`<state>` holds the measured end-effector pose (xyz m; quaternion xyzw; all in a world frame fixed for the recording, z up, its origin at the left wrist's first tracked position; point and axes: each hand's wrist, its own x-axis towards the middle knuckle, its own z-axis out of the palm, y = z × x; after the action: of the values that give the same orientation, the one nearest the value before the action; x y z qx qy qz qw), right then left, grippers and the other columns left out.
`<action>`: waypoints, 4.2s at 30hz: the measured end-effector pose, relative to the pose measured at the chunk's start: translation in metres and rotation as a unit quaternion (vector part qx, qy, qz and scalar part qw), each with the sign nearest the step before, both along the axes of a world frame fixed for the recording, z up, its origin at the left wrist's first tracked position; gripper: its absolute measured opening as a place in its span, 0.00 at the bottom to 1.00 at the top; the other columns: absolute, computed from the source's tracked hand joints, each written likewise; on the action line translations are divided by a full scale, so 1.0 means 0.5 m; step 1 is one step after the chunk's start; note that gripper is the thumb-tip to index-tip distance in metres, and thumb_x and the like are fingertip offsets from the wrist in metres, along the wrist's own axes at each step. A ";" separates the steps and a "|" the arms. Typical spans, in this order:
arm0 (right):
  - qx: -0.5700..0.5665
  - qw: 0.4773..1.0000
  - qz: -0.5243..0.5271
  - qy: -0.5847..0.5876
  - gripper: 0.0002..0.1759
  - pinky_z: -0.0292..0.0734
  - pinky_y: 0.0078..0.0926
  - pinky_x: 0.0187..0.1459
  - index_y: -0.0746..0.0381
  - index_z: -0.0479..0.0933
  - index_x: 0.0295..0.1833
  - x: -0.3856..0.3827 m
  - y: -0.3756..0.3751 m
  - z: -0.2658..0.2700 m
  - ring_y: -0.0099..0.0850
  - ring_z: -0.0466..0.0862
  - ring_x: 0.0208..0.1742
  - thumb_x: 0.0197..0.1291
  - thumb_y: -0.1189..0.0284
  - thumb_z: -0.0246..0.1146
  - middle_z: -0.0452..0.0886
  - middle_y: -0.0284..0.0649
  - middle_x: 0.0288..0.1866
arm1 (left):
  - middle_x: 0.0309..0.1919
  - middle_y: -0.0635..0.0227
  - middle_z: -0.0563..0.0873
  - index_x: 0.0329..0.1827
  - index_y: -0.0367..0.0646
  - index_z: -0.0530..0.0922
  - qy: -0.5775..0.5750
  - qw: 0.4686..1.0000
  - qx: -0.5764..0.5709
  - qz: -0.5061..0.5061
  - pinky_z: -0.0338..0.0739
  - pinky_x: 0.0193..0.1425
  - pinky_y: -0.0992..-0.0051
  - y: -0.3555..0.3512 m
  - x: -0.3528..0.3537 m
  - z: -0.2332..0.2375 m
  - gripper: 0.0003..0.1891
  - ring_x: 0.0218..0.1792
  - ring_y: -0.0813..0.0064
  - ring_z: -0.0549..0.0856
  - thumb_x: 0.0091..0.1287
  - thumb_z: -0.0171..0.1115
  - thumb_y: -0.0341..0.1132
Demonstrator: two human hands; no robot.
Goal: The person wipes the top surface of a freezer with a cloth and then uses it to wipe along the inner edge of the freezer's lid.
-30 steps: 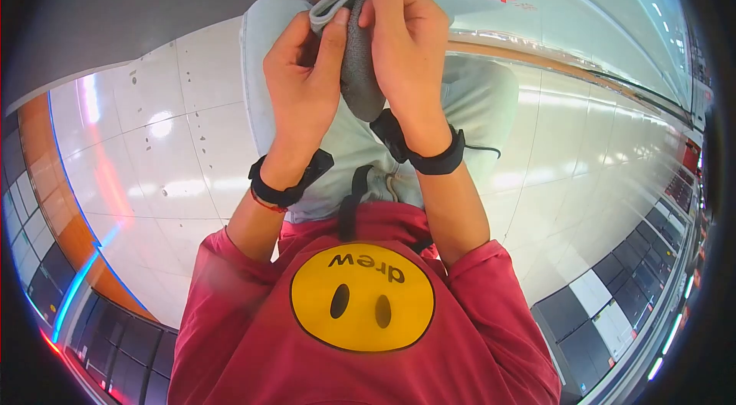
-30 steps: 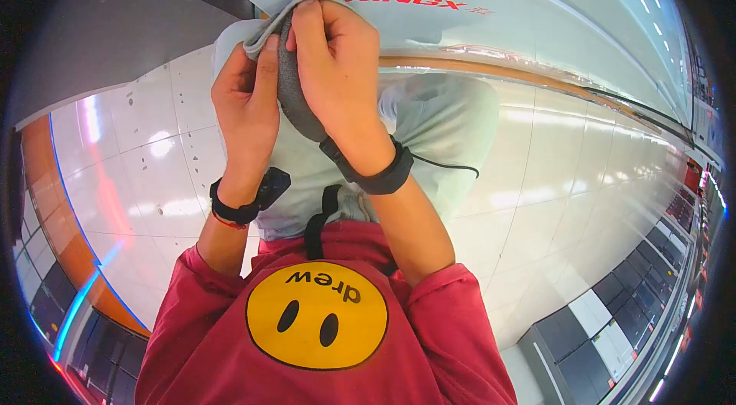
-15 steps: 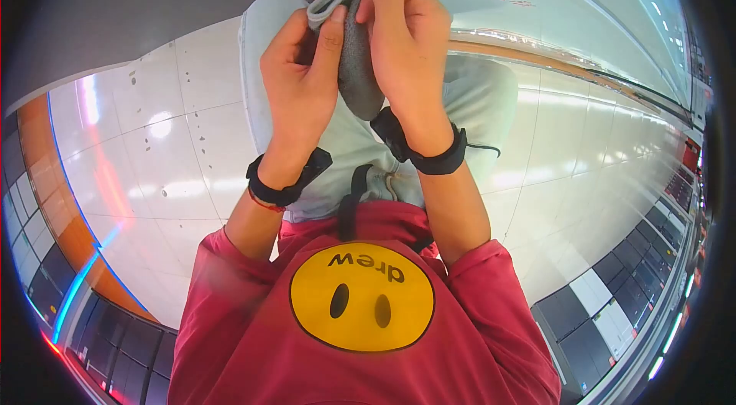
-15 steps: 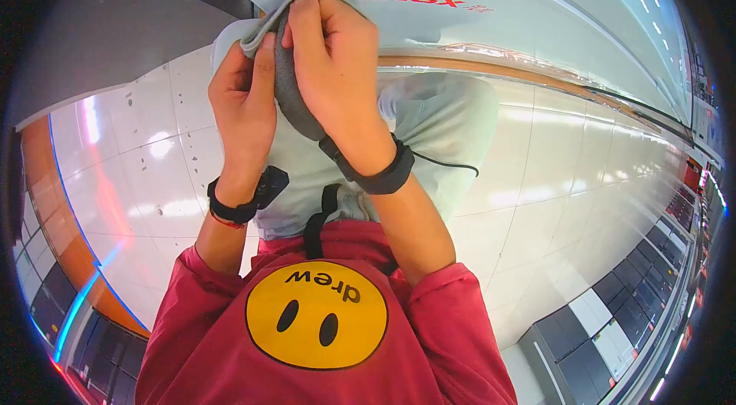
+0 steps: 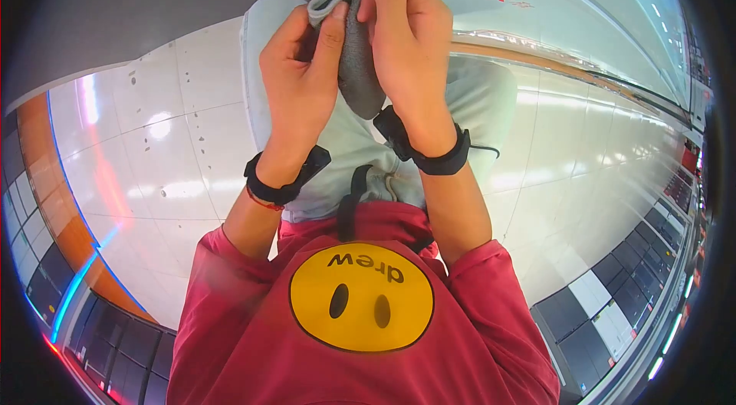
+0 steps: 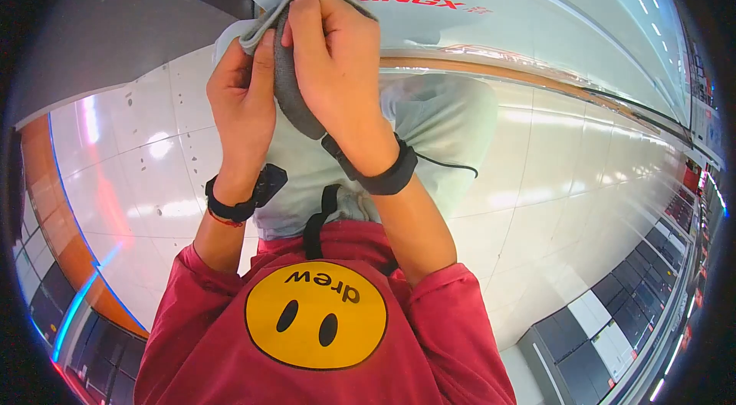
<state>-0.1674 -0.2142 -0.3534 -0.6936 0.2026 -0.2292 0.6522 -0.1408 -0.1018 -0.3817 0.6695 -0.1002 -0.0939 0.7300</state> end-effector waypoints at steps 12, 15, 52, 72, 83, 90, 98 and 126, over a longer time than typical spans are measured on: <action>-0.006 1.000 0.015 0.008 0.23 0.63 0.23 0.28 0.64 0.75 0.27 0.000 -0.008 -0.002 0.19 0.68 0.23 0.77 0.63 0.56 0.71 0.32 0.19 | 0.29 0.83 0.79 0.43 0.36 0.84 0.002 1.000 0.011 -0.004 0.63 0.33 0.85 0.001 0.003 0.002 0.07 0.31 0.93 0.70 0.78 0.66 0.31; -0.008 1.000 0.011 -0.002 0.25 0.62 0.22 0.28 0.63 0.75 0.27 0.003 -0.009 0.009 0.18 0.69 0.23 0.78 0.60 0.56 0.72 0.30 0.19 | 0.29 0.84 0.78 0.42 0.36 0.83 -0.019 1.000 0.009 0.003 0.62 0.33 0.85 -0.003 0.005 0.006 0.07 0.31 0.93 0.69 0.78 0.66 0.31; -0.001 0.999 0.032 0.018 0.25 0.66 0.21 0.31 0.63 0.74 0.28 0.004 0.001 0.024 0.19 0.71 0.26 0.79 0.61 0.55 0.74 0.30 0.22 | 0.28 0.83 0.77 0.42 0.36 0.82 -0.009 1.000 0.014 0.000 0.62 0.32 0.84 0.007 -0.001 -0.011 0.07 0.30 0.92 0.69 0.79 0.65 0.31; 0.026 0.999 0.022 0.021 0.25 0.63 0.22 0.29 0.63 0.74 0.27 0.001 0.006 0.019 0.18 0.69 0.24 0.80 0.62 0.54 0.72 0.30 0.21 | 0.29 0.82 0.80 0.46 0.34 0.84 -0.006 1.000 0.003 -0.005 0.65 0.33 0.84 0.008 0.012 0.009 0.07 0.31 0.92 0.72 0.78 0.65 0.30; 0.011 1.000 0.026 -0.002 0.25 0.65 0.23 0.29 0.64 0.75 0.28 0.004 0.004 0.033 0.19 0.70 0.23 0.80 0.62 0.54 0.72 0.31 0.20 | 0.29 0.83 0.79 0.47 0.35 0.84 -0.017 1.000 -0.004 0.003 0.64 0.33 0.85 -0.001 0.010 0.017 0.06 0.31 0.93 0.71 0.79 0.64 0.31; 0.002 0.999 0.033 0.015 0.25 0.66 0.21 0.31 0.63 0.75 0.28 0.001 0.002 0.023 0.18 0.71 0.26 0.80 0.61 0.54 0.74 0.30 0.23 | 0.30 0.82 0.80 0.46 0.36 0.84 0.003 1.000 -0.008 -0.001 0.65 0.34 0.85 0.001 0.002 0.008 0.06 0.31 0.92 0.72 0.79 0.64 0.30; -0.017 1.000 0.005 0.002 0.21 0.68 0.29 0.29 0.67 0.76 0.28 0.007 0.006 0.010 0.26 0.69 0.22 0.77 0.68 0.56 0.75 0.38 0.20 | 0.41 0.78 0.85 0.56 0.35 0.84 -0.010 0.999 0.027 -0.033 0.71 0.45 0.84 0.012 0.015 0.001 0.10 0.41 0.89 0.78 0.81 0.61 0.31; -0.042 0.999 0.004 -0.008 0.20 0.70 0.32 0.28 0.68 0.77 0.30 0.002 -0.002 0.014 0.32 0.73 0.20 0.77 0.67 0.57 0.78 0.41 0.20 | 0.30 0.83 0.80 0.50 0.37 0.86 -0.002 1.000 0.025 0.004 0.63 0.33 0.85 -0.003 -0.003 0.001 0.08 0.31 0.93 0.71 0.80 0.64 0.33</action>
<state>-0.1663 -0.2153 -0.3464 -0.7195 0.1843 -0.2405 0.6249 -0.1421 -0.1036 -0.3813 0.6879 -0.0969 -0.0923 0.7134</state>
